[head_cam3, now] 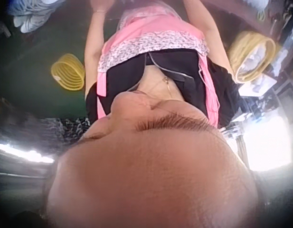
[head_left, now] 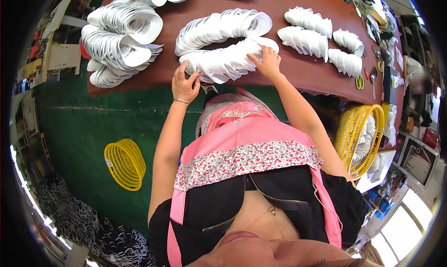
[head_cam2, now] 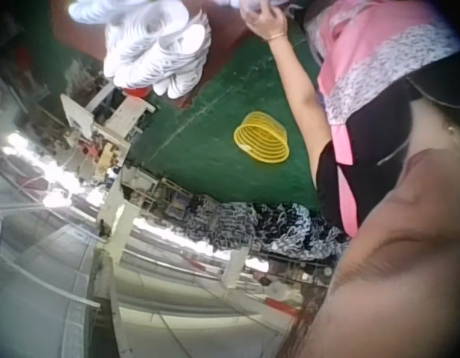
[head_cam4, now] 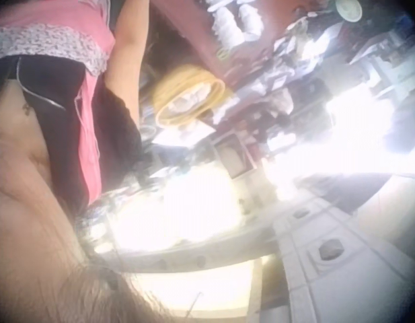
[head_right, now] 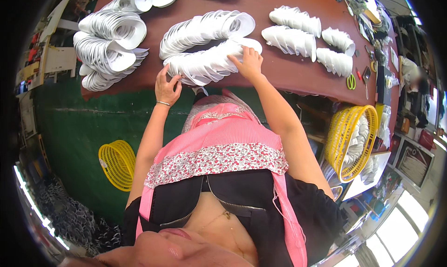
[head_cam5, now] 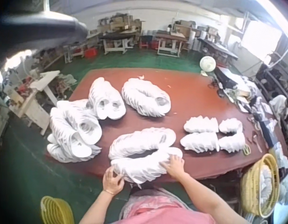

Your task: Sorting and stacking white shoe components from a basket onto a work table.

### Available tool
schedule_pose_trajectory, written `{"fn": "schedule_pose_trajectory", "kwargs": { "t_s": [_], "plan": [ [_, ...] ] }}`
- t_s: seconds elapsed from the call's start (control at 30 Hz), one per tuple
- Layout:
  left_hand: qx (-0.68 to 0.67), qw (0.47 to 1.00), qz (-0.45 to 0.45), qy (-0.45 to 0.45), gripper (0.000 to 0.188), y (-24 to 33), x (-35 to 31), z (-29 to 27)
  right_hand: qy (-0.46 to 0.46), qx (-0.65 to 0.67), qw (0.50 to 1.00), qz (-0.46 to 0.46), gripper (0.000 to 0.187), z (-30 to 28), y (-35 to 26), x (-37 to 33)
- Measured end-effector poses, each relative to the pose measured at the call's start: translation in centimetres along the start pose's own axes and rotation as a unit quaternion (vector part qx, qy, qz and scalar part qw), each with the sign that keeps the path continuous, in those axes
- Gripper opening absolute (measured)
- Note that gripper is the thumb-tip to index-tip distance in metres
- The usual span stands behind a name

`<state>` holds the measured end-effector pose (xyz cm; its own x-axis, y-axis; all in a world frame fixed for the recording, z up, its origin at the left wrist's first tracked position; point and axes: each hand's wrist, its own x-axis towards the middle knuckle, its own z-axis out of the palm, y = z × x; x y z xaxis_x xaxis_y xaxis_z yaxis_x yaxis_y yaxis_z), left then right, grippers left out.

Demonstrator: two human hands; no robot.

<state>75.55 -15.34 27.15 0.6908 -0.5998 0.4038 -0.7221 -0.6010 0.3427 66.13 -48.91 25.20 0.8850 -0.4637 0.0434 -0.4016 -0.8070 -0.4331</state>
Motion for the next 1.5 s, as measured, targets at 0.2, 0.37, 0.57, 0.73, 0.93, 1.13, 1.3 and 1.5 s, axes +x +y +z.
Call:
{"fn": "schedule_pose_trajectory", "kwargs": {
  "t_s": [0.2, 0.37, 0.57, 0.73, 0.93, 1.13, 1.3, 1.5],
  "plan": [
    [0.04, 0.997, -0.069, 0.005, 0.04, 3.4, 1.8, 0.5, 0.02, 0.014, 1.0, -0.005, 0.076, 0.5, -0.1, -0.4],
    [0.006, 0.994, -0.108, 0.0, 0.038, 3.1, 1.5, 2.2, 0.012, 0.026, 1.0, -0.012, 0.077, 0.5, 0.3, -0.1],
    [-0.056, 0.989, 0.089, -0.103, 0.079, 4.0, 4.0, 1.3, -0.026, 0.029, 0.999, -0.022, 0.08, 0.5, 0.8, 0.8],
    [-0.023, 0.981, 0.124, -0.148, 0.077, 4.1, 4.9, 0.6, -0.006, 0.045, 0.999, -0.016, 0.082, 1.0, 1.0, 0.4],
    [-0.025, 0.983, 0.135, -0.123, 0.068, 3.5, 4.4, 1.2, -0.015, 0.065, 0.998, -0.017, 0.08, 0.8, 1.2, 0.6],
    [-0.018, 0.984, 0.146, -0.097, 0.025, 4.7, 6.2, 1.0, -0.026, 0.076, 0.997, -0.012, 0.078, 0.4, 1.2, 0.5],
    [0.027, 0.994, 0.092, -0.057, 0.035, 7.4, 6.9, 2.5, -0.017, 0.078, 0.997, -0.013, 0.079, 0.7, 1.2, 0.4],
    [0.034, 0.997, 0.0, -0.063, 0.034, 7.6, 5.8, 4.0, -0.037, 0.091, 0.995, -0.014, 0.083, 0.6, 1.2, 0.5]
  ]
}}
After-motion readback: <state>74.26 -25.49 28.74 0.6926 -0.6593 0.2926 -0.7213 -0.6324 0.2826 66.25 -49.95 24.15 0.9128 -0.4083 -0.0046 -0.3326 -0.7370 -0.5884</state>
